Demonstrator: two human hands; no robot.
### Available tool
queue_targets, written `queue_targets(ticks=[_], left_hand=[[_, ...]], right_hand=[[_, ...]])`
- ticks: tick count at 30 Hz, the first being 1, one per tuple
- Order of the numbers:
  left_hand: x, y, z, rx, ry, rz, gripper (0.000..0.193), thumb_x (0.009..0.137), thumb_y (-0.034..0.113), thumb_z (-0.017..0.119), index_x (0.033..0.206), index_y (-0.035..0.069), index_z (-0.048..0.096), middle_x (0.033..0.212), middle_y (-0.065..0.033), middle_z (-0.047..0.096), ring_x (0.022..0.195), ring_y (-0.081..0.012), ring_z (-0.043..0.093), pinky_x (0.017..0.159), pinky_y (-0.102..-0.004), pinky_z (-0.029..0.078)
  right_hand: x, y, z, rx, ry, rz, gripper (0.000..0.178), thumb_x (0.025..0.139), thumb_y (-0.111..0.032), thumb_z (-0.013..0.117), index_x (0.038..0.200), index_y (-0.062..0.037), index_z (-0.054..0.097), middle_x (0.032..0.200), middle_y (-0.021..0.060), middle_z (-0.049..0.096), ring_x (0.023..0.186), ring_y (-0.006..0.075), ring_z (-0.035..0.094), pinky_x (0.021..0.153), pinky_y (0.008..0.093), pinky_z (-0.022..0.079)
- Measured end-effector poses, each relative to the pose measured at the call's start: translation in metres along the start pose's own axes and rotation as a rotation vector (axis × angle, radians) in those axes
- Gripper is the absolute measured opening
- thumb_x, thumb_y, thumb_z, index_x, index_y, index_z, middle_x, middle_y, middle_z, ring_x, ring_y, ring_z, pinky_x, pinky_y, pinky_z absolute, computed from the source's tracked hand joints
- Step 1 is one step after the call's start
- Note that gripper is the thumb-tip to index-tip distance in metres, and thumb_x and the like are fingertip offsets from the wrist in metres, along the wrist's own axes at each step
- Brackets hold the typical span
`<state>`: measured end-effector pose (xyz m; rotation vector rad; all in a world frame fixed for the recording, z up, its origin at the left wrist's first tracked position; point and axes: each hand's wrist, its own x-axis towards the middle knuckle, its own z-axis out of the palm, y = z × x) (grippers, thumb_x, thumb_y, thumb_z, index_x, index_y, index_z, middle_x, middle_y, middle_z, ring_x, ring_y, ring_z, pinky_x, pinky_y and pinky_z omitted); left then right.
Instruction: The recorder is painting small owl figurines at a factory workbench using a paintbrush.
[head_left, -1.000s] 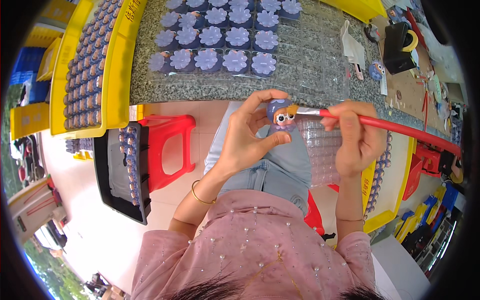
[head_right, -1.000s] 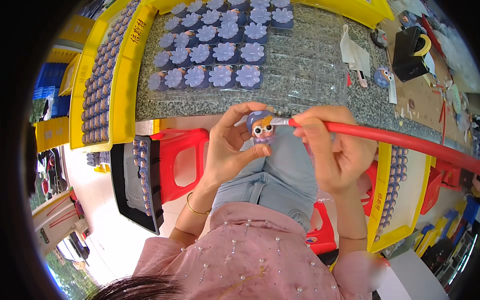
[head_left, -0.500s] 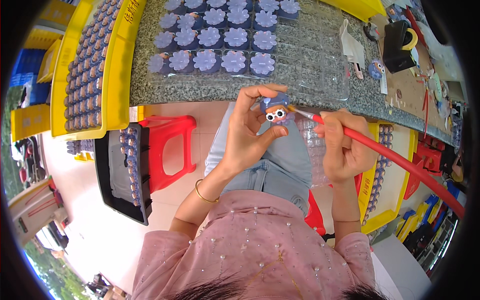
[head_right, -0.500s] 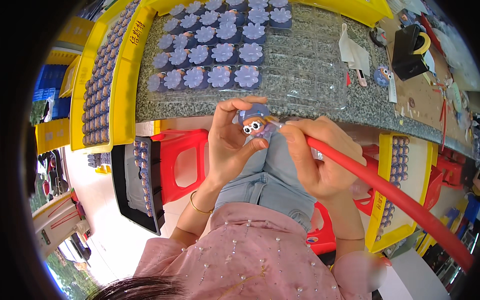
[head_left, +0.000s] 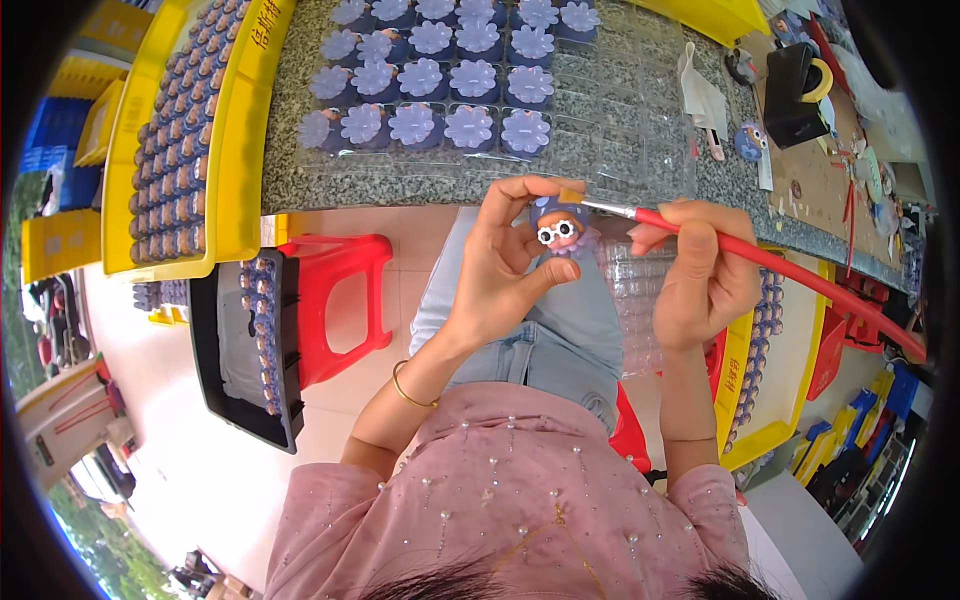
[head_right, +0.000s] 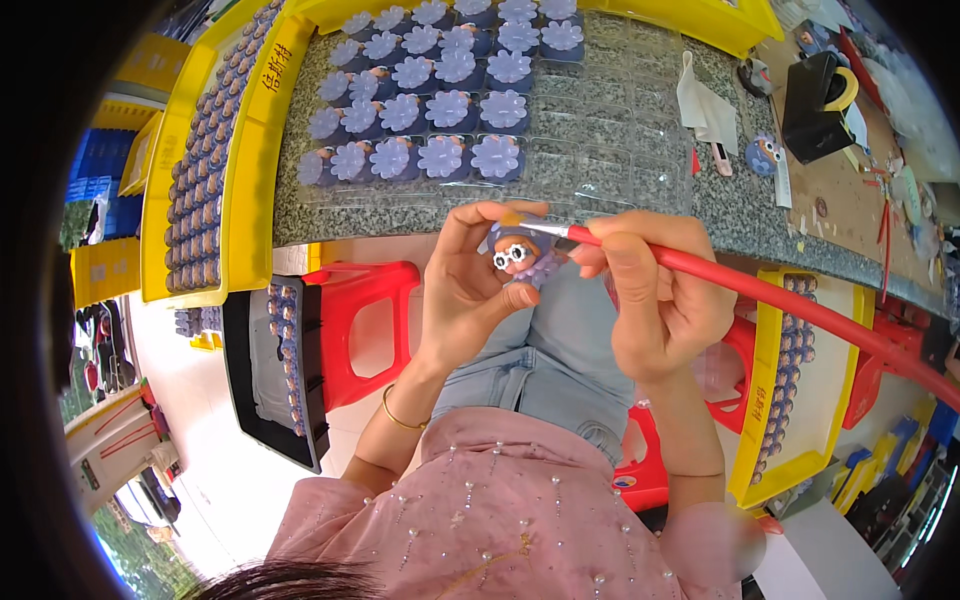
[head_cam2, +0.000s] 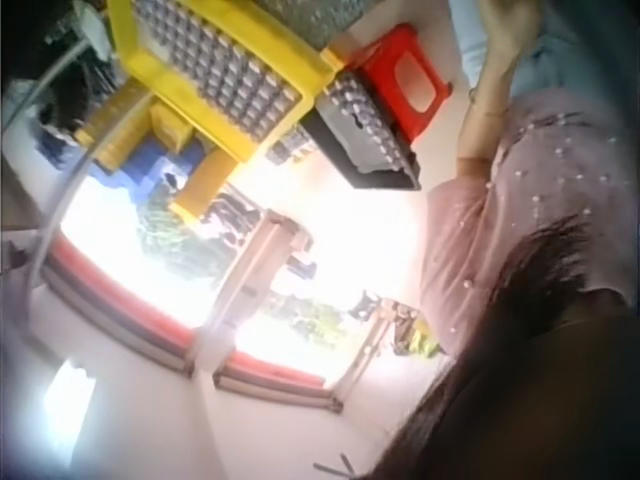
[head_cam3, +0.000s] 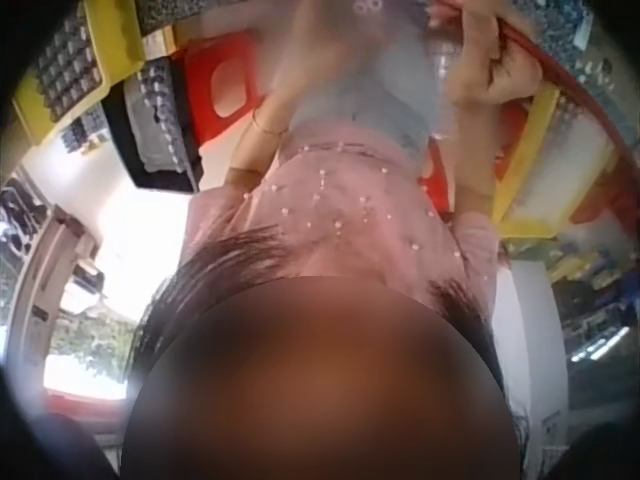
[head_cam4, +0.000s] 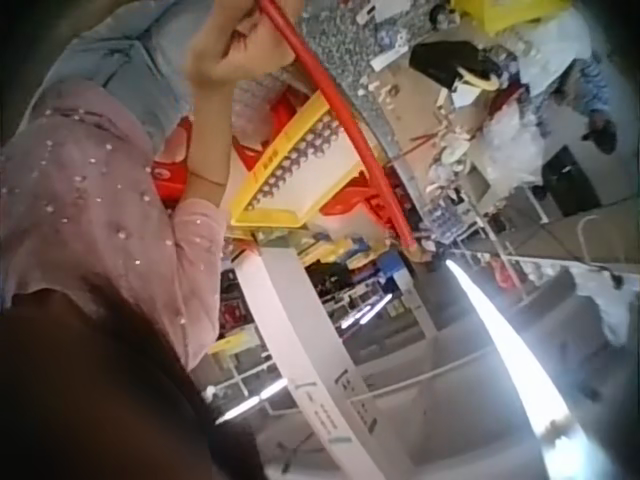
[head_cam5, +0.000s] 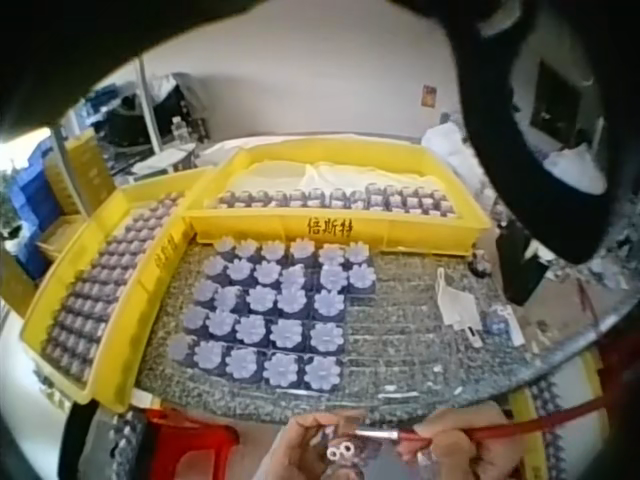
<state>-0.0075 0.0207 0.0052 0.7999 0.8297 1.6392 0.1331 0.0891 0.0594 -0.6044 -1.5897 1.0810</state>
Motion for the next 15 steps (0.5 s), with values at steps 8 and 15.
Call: queue_targets(ticks=[8, 15], left_hand=[[-0.002, 0.0, -0.003, 0.018, 0.028, 0.001, 0.062, 0.071, -0.006, 0.075, 0.123, 0.005, 0.041, 0.131, -0.0158, 0.046, 0.108, -0.0171, 0.055, 0.091, -0.0292, 0.051], [-0.001, 0.001, -0.004, 0.062, 0.032, -0.003, 0.064, 0.072, -0.004, 0.075, 0.125, 0.004, 0.041, 0.132, -0.0171, 0.046, 0.109, -0.0177, 0.055, 0.091, -0.0301, 0.051]], right_hand=[[-0.001, 0.001, -0.012, -0.285, -0.076, -0.049, 0.009, 0.089, -0.002, 0.057, 0.084, 0.0035, 0.062, 0.07, 0.0076, 0.061, 0.054, 0.0091, 0.054, 0.049, 0.0219, 0.041], [-0.003, -0.003, -0.015, -0.114, -0.073, 0.043, 0.012, 0.09, -0.005, 0.055, 0.084, 0.0031, 0.061, 0.069, 0.0079, 0.06, 0.054, 0.0092, 0.053, 0.049, 0.0224, 0.041]])
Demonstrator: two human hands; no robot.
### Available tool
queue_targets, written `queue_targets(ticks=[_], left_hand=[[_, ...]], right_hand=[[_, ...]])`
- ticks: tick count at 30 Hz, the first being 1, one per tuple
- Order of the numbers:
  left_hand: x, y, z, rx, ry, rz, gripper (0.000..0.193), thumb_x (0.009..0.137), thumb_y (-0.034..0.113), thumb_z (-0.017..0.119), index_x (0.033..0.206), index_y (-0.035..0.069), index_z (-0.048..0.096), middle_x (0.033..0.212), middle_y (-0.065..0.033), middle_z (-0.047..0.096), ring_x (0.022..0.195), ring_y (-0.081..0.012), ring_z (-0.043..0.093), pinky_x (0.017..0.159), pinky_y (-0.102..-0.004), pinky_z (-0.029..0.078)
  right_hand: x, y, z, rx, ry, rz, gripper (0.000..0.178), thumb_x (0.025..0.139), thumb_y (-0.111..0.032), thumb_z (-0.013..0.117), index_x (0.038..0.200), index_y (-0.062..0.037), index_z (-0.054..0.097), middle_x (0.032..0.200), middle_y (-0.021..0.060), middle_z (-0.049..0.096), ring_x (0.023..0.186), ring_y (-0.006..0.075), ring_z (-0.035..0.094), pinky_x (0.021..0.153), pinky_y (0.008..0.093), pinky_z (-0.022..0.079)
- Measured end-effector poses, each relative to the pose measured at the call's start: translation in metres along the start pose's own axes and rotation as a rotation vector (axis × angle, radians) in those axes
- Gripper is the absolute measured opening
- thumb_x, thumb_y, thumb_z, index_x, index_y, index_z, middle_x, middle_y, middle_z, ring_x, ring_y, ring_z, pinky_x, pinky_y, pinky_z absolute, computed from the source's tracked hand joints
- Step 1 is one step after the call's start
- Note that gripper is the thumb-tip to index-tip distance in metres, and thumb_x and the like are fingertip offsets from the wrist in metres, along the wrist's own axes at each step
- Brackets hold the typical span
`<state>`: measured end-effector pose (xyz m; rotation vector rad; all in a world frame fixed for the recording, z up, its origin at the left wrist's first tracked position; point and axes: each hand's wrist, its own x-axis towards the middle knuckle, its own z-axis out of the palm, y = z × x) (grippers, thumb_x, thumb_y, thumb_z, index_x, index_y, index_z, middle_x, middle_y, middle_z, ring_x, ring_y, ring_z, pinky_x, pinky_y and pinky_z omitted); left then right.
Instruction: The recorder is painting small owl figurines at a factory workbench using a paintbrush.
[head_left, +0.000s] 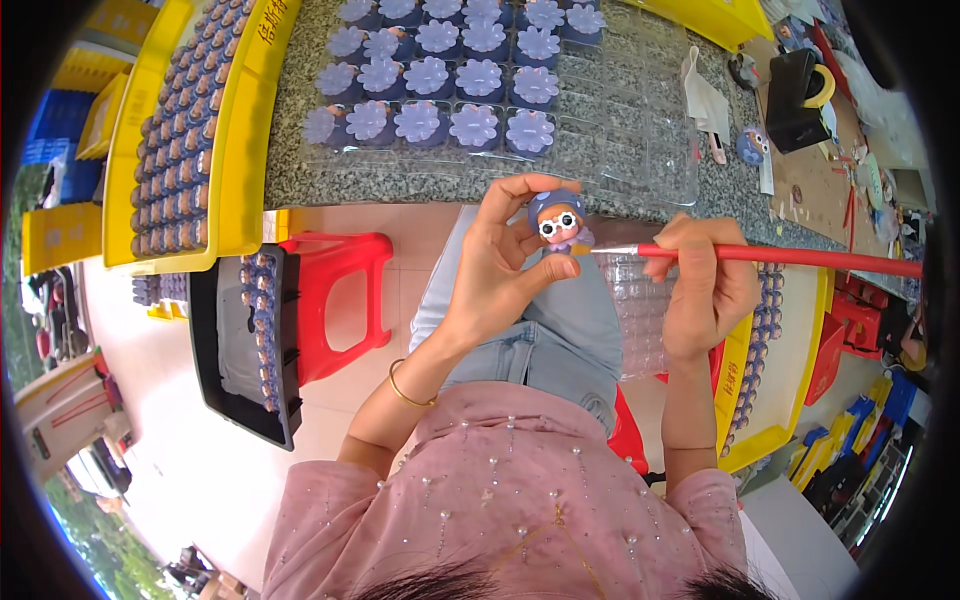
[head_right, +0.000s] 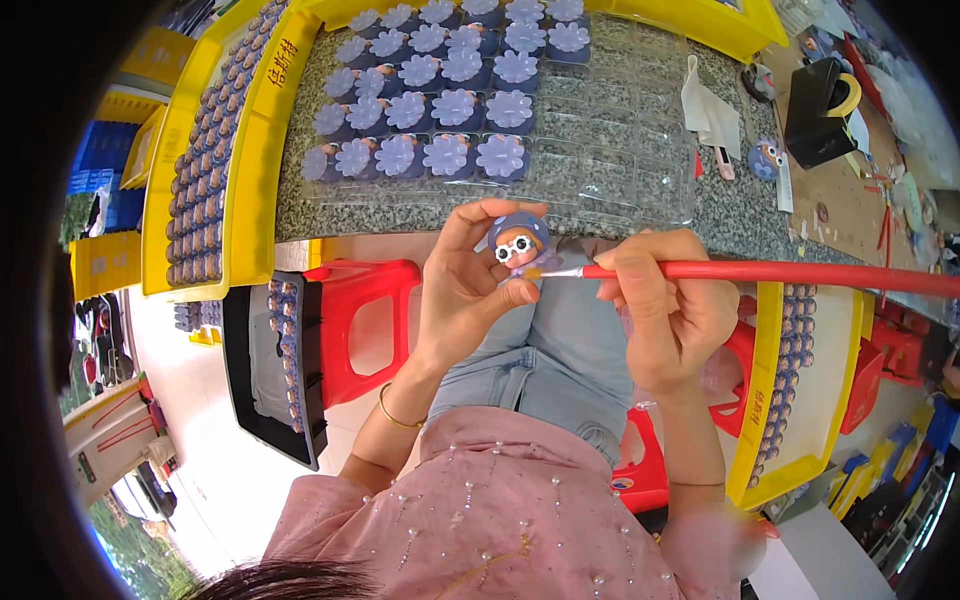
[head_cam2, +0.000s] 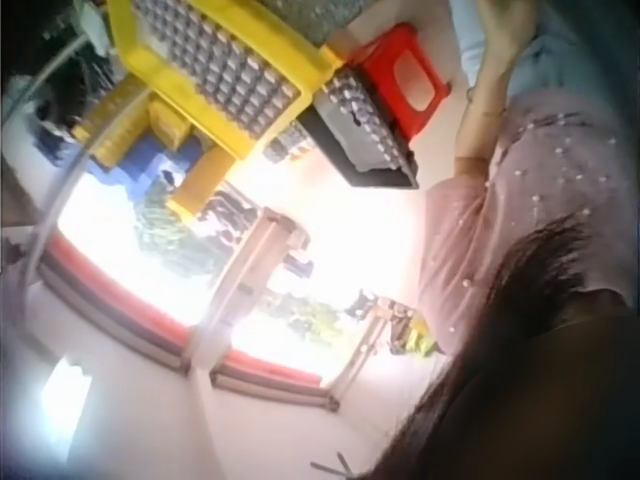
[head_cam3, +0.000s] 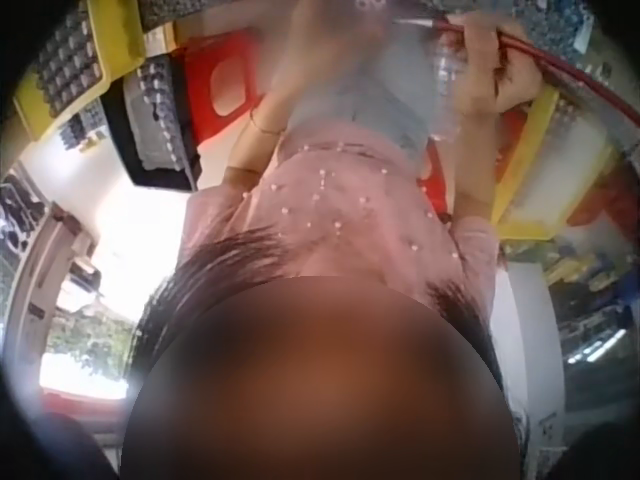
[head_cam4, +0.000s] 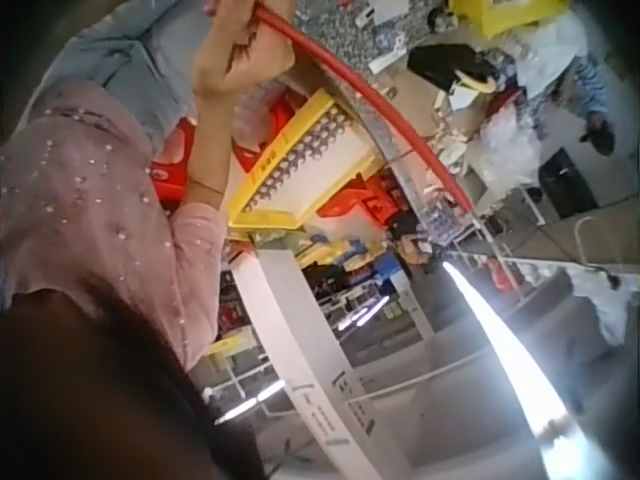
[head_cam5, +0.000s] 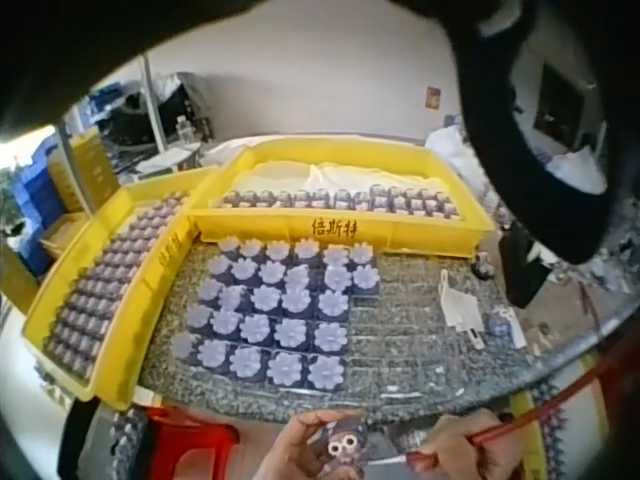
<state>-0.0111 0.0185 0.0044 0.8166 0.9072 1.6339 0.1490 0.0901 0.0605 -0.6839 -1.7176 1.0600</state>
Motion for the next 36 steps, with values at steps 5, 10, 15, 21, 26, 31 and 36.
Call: queue_targets(ticks=[5, 10, 15, 21, 26, 31, 36], left_hand=[[-0.001, 0.001, 0.0, -0.014, 0.008, -0.029, 0.063, 0.073, -0.004, 0.075, 0.126, 0.003, 0.041, 0.131, -0.0166, 0.047, 0.109, -0.0171, 0.054, 0.091, -0.0304, 0.052], [-0.001, 0.003, 0.0, -0.055, 0.006, -0.028, 0.064, 0.072, -0.003, 0.076, 0.126, 0.002, 0.041, 0.131, -0.0163, 0.047, 0.11, -0.0172, 0.054, 0.09, -0.0302, 0.052], [-0.002, 0.007, 0.001, -0.009, 0.029, -0.063, 0.064, 0.071, -0.003, 0.077, 0.124, 0.002, 0.042, 0.13, -0.0155, 0.047, 0.111, -0.0177, 0.054, 0.091, -0.0311, 0.052], [-0.004, 0.005, 0.002, 0.245, 0.051, 0.064, 0.065, 0.068, -0.004, 0.079, 0.123, 0.002, 0.044, 0.128, -0.0132, 0.05, 0.11, -0.0173, 0.054, 0.091, -0.0304, 0.049], [-0.004, 0.005, 0.002, 0.411, 0.08, 0.126, 0.065, 0.067, -0.005, 0.08, 0.122, 0.002, 0.046, 0.124, -0.0106, 0.052, 0.105, -0.0156, 0.055, 0.091, -0.0288, 0.048], [-0.005, 0.009, 0.004, 0.586, 0.105, 0.175, 0.063, 0.064, -0.006, 0.081, 0.119, 0.002, 0.051, 0.118, -0.0078, 0.054, 0.102, -0.0148, 0.056, 0.087, -0.0281, 0.05], [-0.006, 0.018, 0.011, 0.782, 0.142, 0.283, 0.063, 0.061, 0.001, 0.084, 0.117, 0.002, 0.057, 0.113, -0.0059, 0.054, 0.093, -0.0123, 0.056, 0.07, -0.025, 0.049]], right_hand=[[0.001, -0.001, -0.001, -0.095, 0.006, -0.046, 0.017, 0.093, -0.009, 0.05, 0.087, 0.0041, 0.059, 0.073, 0.0093, 0.059, 0.056, 0.0112, 0.053, 0.052, 0.0221, 0.042], [0.0, 0.003, -0.006, -0.119, 0.147, -0.026, 0.017, 0.094, -0.009, 0.05, 0.089, 0.0047, 0.06, 0.076, 0.01, 0.061, 0.059, 0.0122, 0.055, 0.053, 0.0229, 0.044], [0.0, 0.007, -0.004, -0.07, 0.192, -0.025, 0.018, 0.094, -0.009, 0.05, 0.096, 0.0055, 0.061, 0.081, 0.0109, 0.063, 0.062, 0.0124, 0.057, 0.057, 0.0229, 0.046], [0.001, 0.005, -0.007, -0.173, 0.188, 0.011, 0.019, 0.093, -0.005, 0.052, 0.104, 0.0053, 0.063, 0.084, 0.0122, 0.065, 0.067, 0.0127, 0.06, 0.063, 0.0232, 0.048], [0.0, 0.004, -0.006, -0.184, 0.198, 0.057, 0.02, 0.093, -0.002, 0.049, 0.106, 0.0035, 0.064, 0.085, 0.0107, 0.065, 0.068, 0.0137, 0.06, 0.067, 0.0254, 0.049], [-0.004, 0.008, -0.007, -0.136, 0.155, 0.091, 0.018, 0.089, -0.003, 0.057, 0.106, 0.0035, 0.062, 0.091, 0.0134, 0.066, 0.076, 0.0137, 0.063, 0.07, 0.0251, 0.05], [-0.016, 0.014, 0.023, 0.004, -0.118, 0.025, 0.03, 0.081, -0.003, 0.068, 0.105, -0.0007, 0.051, 0.106, 0.0148, 0.061, 0.09, 0.0176, 0.062, 0.079, 0.0274, 0.049]])
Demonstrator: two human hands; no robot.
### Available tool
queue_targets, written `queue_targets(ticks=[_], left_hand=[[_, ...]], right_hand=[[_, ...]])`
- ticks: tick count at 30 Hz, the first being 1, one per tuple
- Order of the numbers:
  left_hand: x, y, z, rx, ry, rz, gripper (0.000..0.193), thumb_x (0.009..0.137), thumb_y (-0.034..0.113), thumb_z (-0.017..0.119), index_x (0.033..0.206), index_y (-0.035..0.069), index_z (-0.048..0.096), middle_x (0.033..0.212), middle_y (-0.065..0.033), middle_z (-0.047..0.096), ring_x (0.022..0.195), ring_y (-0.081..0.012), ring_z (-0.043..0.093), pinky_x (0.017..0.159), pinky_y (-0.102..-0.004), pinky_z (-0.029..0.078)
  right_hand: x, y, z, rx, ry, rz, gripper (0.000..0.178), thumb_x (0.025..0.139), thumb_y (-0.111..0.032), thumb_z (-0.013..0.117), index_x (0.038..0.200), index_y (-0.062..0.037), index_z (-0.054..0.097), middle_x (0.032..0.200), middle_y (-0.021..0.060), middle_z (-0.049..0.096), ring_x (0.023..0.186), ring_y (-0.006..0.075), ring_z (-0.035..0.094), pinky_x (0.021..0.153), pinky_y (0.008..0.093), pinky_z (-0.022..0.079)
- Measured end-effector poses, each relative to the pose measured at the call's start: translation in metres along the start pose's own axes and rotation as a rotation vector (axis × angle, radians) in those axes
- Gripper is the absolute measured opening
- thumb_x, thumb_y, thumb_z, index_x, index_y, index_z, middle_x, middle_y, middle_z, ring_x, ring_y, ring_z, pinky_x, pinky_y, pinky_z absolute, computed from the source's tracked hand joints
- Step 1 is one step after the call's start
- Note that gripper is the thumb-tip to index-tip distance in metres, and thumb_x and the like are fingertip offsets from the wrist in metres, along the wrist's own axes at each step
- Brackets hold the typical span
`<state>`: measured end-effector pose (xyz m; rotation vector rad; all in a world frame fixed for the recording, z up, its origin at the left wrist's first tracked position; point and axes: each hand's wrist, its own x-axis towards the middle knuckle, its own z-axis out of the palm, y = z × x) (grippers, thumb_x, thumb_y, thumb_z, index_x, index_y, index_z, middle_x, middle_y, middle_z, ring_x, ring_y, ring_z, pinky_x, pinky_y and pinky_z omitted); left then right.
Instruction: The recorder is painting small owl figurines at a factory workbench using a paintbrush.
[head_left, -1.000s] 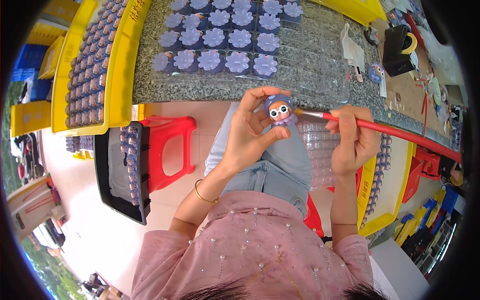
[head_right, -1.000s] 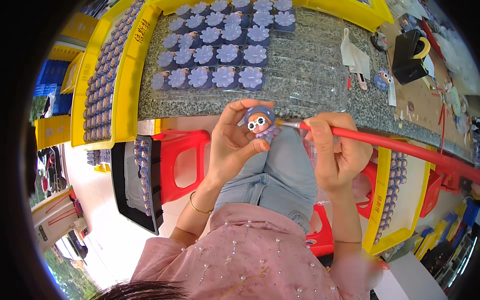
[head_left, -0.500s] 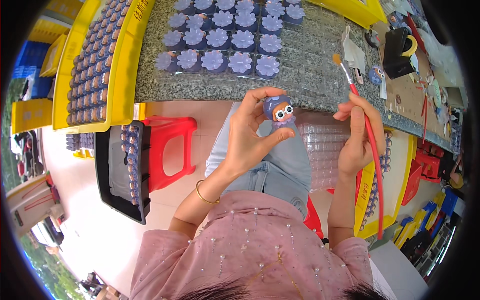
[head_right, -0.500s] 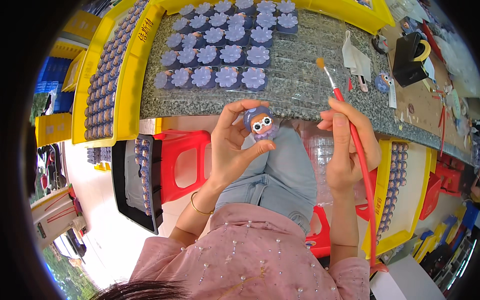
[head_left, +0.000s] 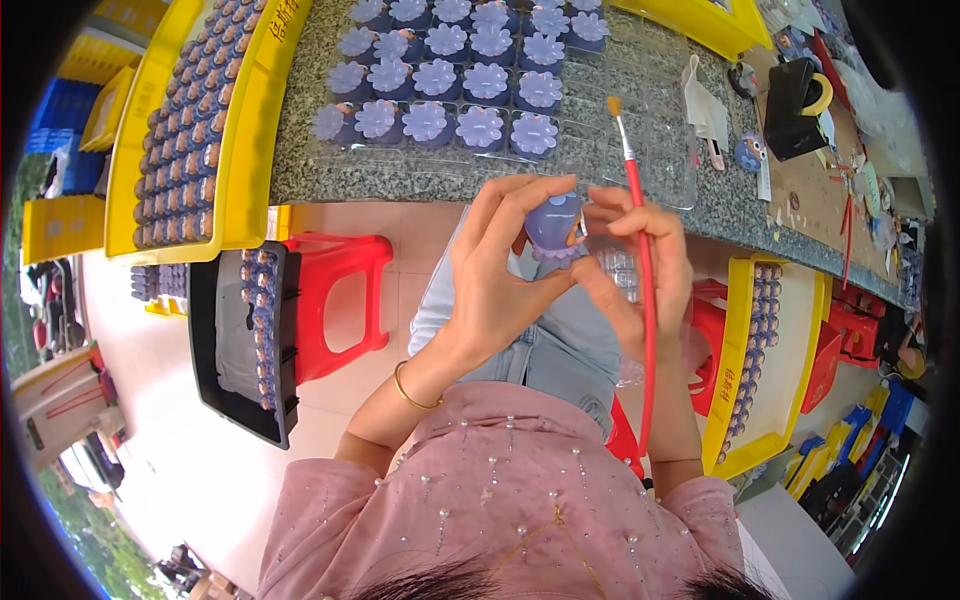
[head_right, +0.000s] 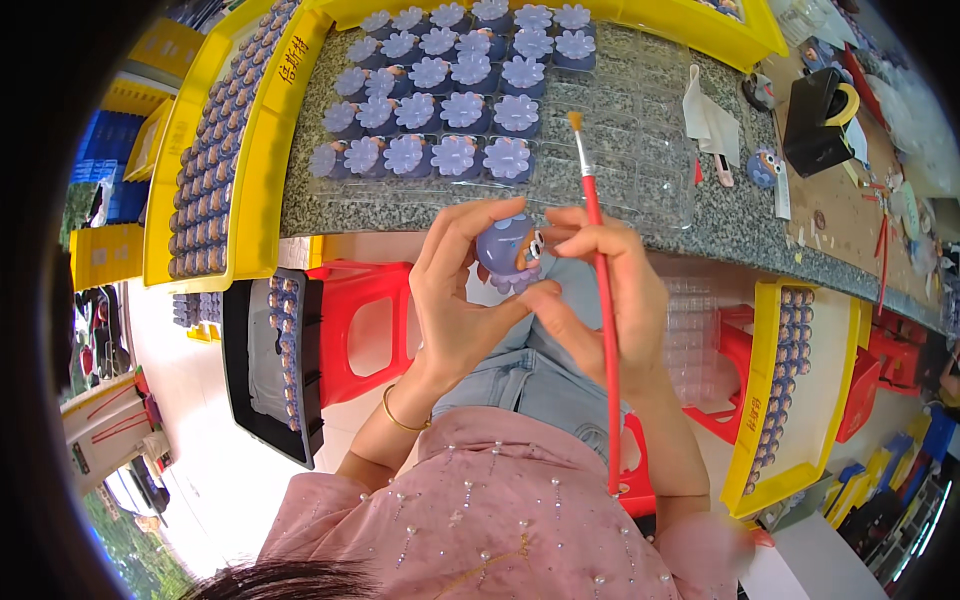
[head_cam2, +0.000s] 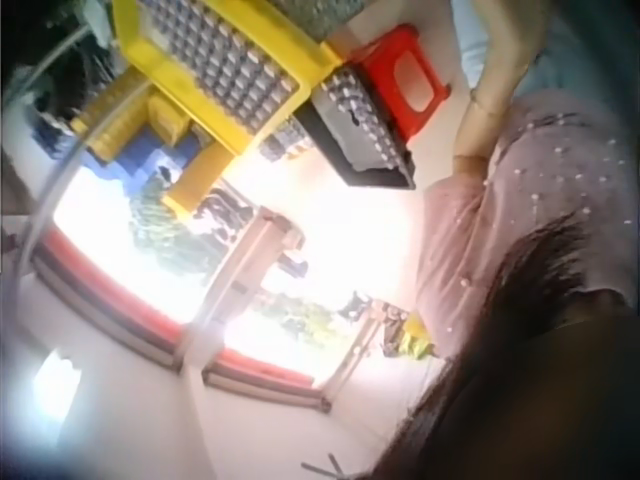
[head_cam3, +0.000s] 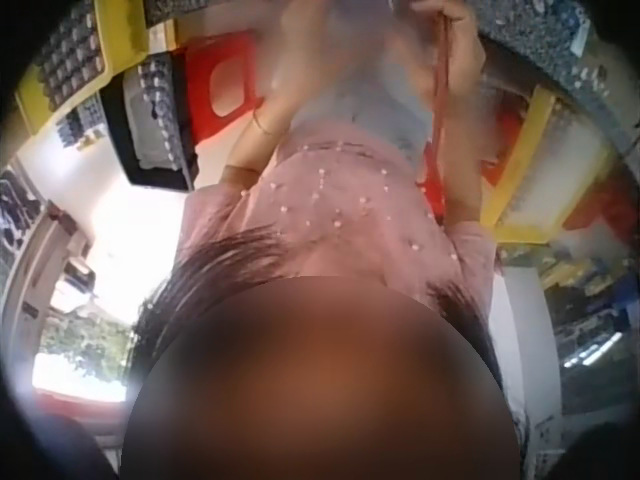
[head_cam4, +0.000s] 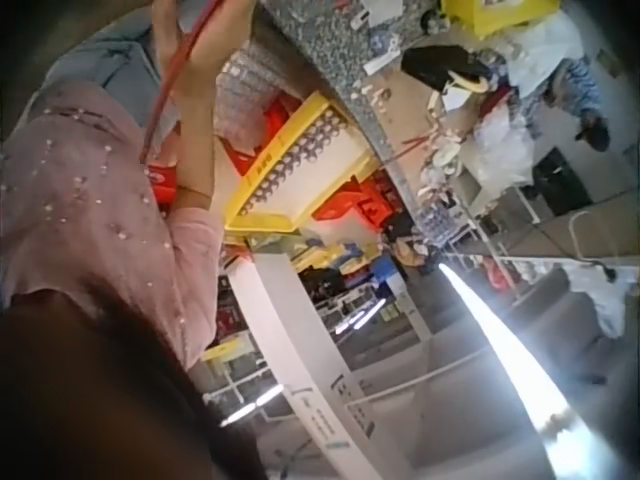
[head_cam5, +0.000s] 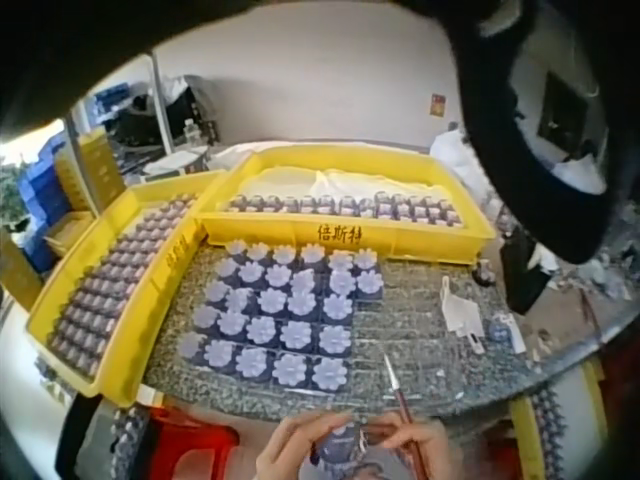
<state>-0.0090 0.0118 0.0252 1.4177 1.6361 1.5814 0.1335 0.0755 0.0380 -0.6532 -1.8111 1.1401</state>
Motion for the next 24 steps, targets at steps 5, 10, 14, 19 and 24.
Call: queue_targets(ticks=[5, 10, 14, 19, 24], left_hand=[[0.006, 0.013, -0.005, 0.162, 0.013, 0.108, 0.065, 0.056, 0.005, 0.085, 0.116, 0.006, 0.059, 0.11, -0.0077, 0.054, 0.088, -0.0177, 0.057, 0.068, -0.0271, 0.048], [0.014, 0.011, -0.023, -0.037, 0.039, 0.145, 0.065, 0.056, 0.006, 0.085, 0.115, 0.007, 0.059, 0.111, -0.0092, 0.054, 0.092, -0.0216, 0.056, 0.076, -0.0324, 0.048], [0.006, 0.004, -0.035, -0.16, 0.018, 0.103, 0.067, 0.062, 0.014, 0.086, 0.119, 0.001, 0.052, 0.115, -0.0091, 0.054, 0.104, -0.0184, 0.052, 0.089, -0.0322, 0.04], [0.007, 0.013, -0.078, -0.469, 0.088, 0.014, 0.059, 0.065, 0.003, 0.081, 0.116, 0.0, 0.052, 0.121, -0.0125, 0.053, 0.11, -0.0225, 0.055, 0.091, -0.0334, 0.046], [0.044, 0.031, -0.186, -0.309, 0.342, -0.209, 0.056, 0.073, 0.001, 0.07, 0.125, -0.004, 0.048, 0.114, -0.0157, 0.06, 0.094, -0.0219, 0.063, 0.083, -0.0307, 0.051]], right_hand=[[-0.004, -0.003, 0.024, 0.369, 0.085, 0.216, 0.032, 0.082, -0.004, 0.066, 0.099, -0.0074, 0.039, 0.106, 0.0161, 0.058, 0.092, 0.0232, 0.062, 0.082, 0.029, 0.049], [0.008, 0.005, 0.017, 0.998, -0.107, 0.462, 0.027, 0.084, -0.005, 0.059, 0.096, -0.0096, 0.035, 0.105, 0.0173, 0.056, 0.09, 0.0227, 0.062, 0.081, 0.0293, 0.049], [0.011, -0.009, 0.037, 1.031, -0.126, 0.519, 0.025, 0.084, -0.005, 0.056, 0.094, -0.0102, 0.034, 0.106, 0.0188, 0.055, 0.089, 0.0228, 0.062, 0.079, 0.0321, 0.05], [0.033, -0.011, 0.041, 0.647, -0.13, 0.224, 0.03, 0.082, -0.008, 0.061, 0.093, -0.0103, 0.033, 0.114, 0.0245, 0.054, 0.101, 0.0304, 0.06, 0.084, 0.0386, 0.05], [0.067, -0.01, 0.001, 0.439, -0.024, 0.093, 0.03, 0.084, -0.019, 0.062, 0.089, -0.0122, 0.033, 0.12, 0.0239, 0.054, 0.103, 0.0259, 0.057, 0.084, 0.035, 0.046]])
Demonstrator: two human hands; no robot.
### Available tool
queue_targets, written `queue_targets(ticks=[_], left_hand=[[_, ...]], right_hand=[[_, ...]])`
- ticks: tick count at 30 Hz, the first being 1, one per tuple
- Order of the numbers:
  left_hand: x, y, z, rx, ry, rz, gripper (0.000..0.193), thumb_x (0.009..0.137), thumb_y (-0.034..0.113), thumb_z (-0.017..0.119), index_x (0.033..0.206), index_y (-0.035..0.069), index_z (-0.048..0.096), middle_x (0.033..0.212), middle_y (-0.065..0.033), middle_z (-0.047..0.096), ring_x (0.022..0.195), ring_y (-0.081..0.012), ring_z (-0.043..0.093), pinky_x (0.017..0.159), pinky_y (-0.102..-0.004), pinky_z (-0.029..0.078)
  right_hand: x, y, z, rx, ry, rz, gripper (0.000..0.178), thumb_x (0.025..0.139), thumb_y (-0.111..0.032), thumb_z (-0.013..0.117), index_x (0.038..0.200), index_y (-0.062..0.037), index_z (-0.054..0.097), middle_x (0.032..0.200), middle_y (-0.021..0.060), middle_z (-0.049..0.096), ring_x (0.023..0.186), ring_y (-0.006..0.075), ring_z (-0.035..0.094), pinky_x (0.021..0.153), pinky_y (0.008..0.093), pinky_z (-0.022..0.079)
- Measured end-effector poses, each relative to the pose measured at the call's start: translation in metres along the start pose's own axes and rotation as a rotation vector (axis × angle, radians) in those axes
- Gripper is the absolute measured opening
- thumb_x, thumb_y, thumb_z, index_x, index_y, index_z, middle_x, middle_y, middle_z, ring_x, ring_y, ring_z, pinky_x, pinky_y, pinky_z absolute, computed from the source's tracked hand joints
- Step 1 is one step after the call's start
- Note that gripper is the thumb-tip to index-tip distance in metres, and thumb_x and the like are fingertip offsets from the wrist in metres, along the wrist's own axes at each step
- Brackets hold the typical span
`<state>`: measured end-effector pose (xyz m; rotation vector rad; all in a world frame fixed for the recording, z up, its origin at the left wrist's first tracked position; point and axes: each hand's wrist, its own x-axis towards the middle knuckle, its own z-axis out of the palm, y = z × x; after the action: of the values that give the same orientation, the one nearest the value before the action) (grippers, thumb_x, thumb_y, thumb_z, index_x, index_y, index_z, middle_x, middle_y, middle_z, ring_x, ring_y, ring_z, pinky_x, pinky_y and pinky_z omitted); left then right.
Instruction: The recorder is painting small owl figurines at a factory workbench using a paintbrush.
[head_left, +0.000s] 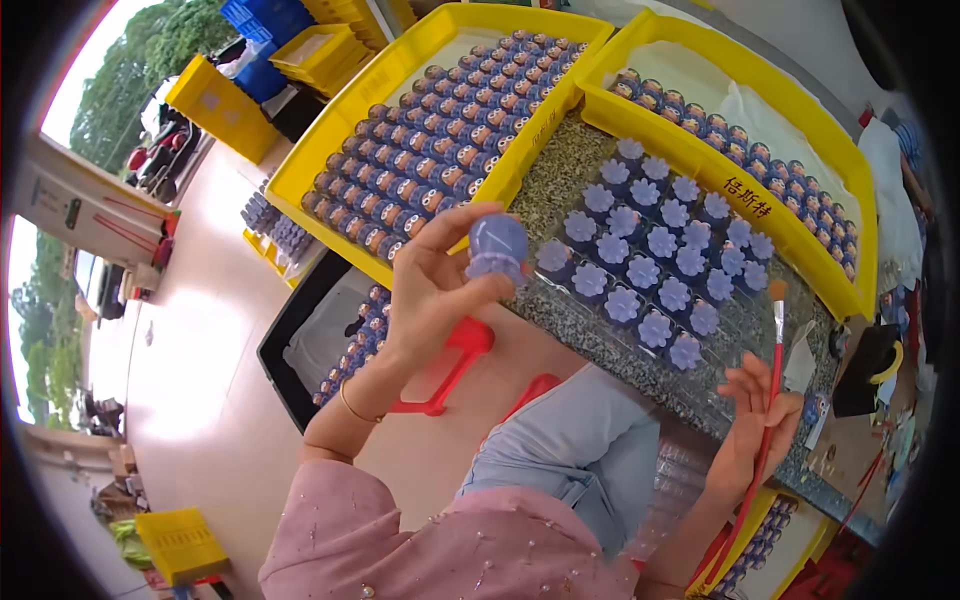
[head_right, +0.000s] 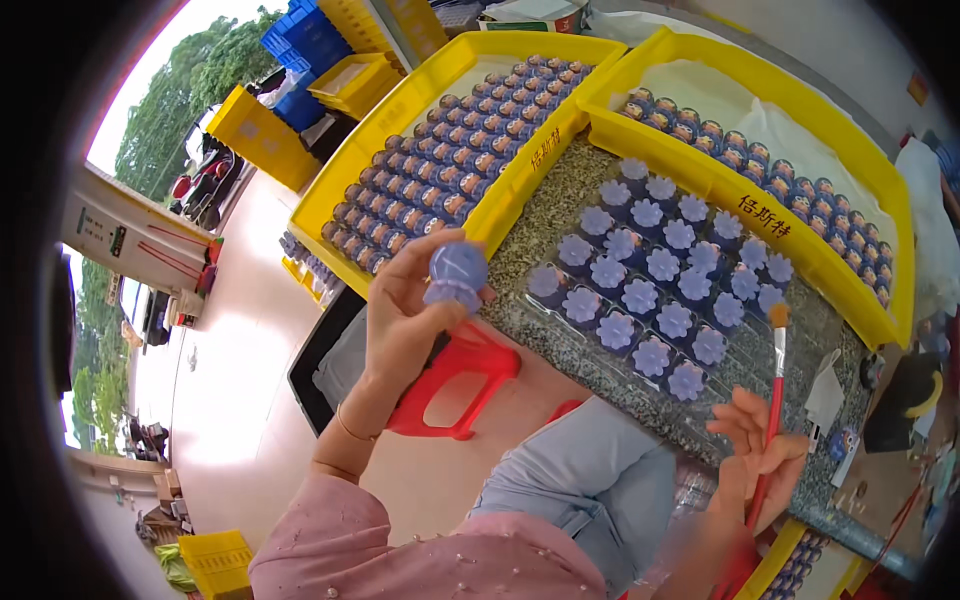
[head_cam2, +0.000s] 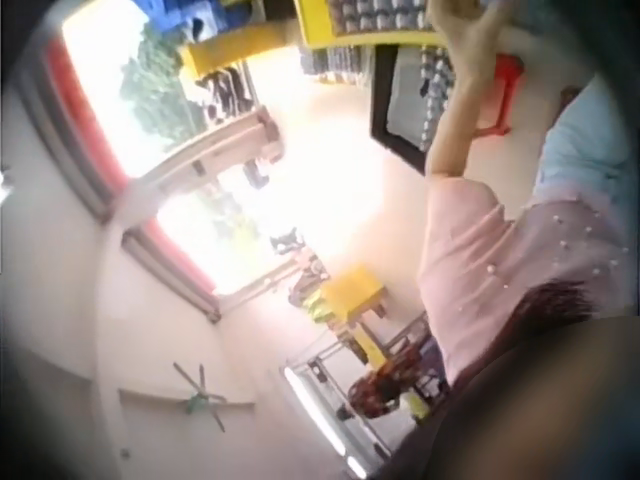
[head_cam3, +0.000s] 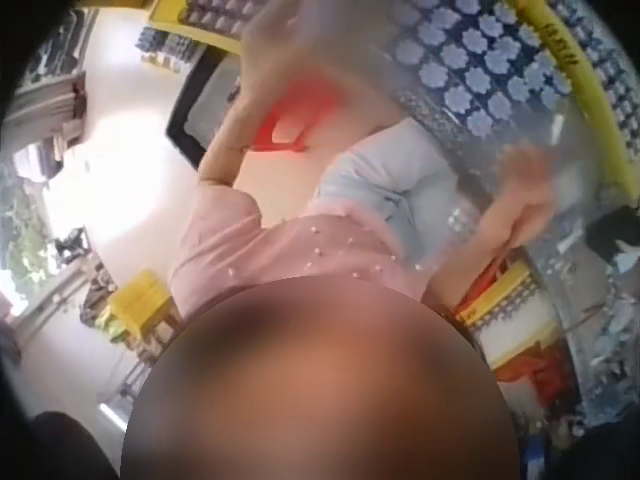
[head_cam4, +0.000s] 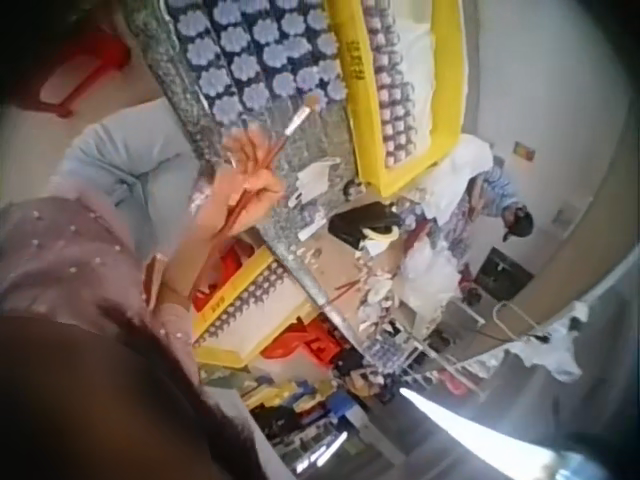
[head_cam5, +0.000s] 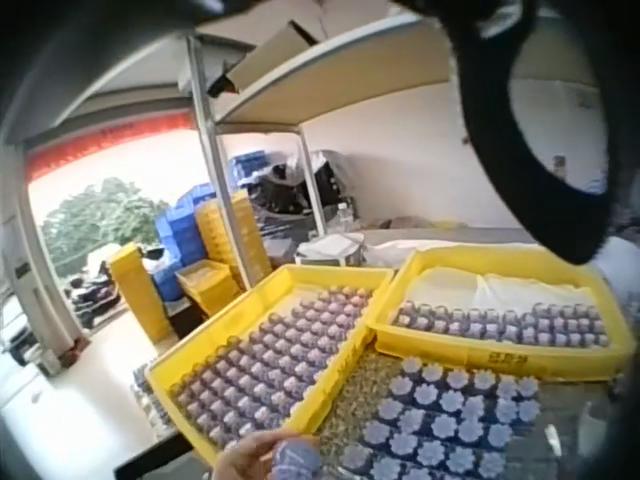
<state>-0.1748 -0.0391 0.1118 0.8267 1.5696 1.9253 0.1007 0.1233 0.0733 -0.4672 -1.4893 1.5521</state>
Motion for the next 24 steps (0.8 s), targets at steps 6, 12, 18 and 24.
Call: queue_targets(ticks=[6, 12, 18, 24], left_hand=[[0.187, 0.007, -0.119, 0.762, 0.112, 0.059, 0.044, 0.079, 0.016, 0.071, 0.12, 0.004, 0.061, 0.09, -0.007, 0.068, 0.075, -0.0098, 0.062, 0.071, -0.0235, 0.051], [0.4, -0.041, -0.155, 1.092, 0.206, 0.042, 0.043, 0.082, 0.034, 0.07, 0.114, 0.006, 0.065, 0.098, -0.0102, 0.069, 0.077, -0.0174, 0.066, 0.076, -0.0277, 0.053], [0.503, -0.104, -0.182, 1.484, 0.295, 0.189, 0.053, 0.071, 0.048, 0.075, 0.105, 0.008, 0.07, 0.1, -0.0112, 0.069, 0.087, -0.0235, 0.066, 0.079, -0.0348, 0.051], [0.536, -0.14, -0.197, 1.532, 0.205, 0.071, 0.06, 0.071, 0.056, 0.07, 0.106, 0.008, 0.07, 0.101, -0.0135, 0.069, 0.091, -0.0276, 0.065, 0.082, -0.0372, 0.05]], right_hand=[[0.033, -0.009, -0.039, -0.265, 0.176, -0.099, 0.033, 0.087, -0.03, 0.06, 0.086, -0.0129, 0.032, 0.116, 0.0258, 0.055, 0.097, 0.0269, 0.059, 0.082, 0.0395, 0.046], [0.045, -0.008, -0.057, -0.442, 0.336, -0.077, 0.018, 0.09, -0.012, 0.049, 0.086, -0.0111, 0.032, 0.122, 0.0238, 0.053, 0.103, 0.0241, 0.054, 0.086, 0.0371, 0.042], [0.064, 0.001, -0.062, -0.728, 0.398, 0.018, 0.016, 0.093, -0.007, 0.043, 0.084, -0.0105, 0.03, 0.123, 0.0221, 0.053, 0.104, 0.023, 0.053, 0.086, 0.0372, 0.042], [0.066, 0.026, -0.085, -0.693, 0.454, 0.064, 0.017, 0.094, -0.008, 0.044, 0.083, -0.0114, 0.03, 0.122, 0.0209, 0.054, 0.103, 0.0226, 0.054, 0.086, 0.0369, 0.043]])
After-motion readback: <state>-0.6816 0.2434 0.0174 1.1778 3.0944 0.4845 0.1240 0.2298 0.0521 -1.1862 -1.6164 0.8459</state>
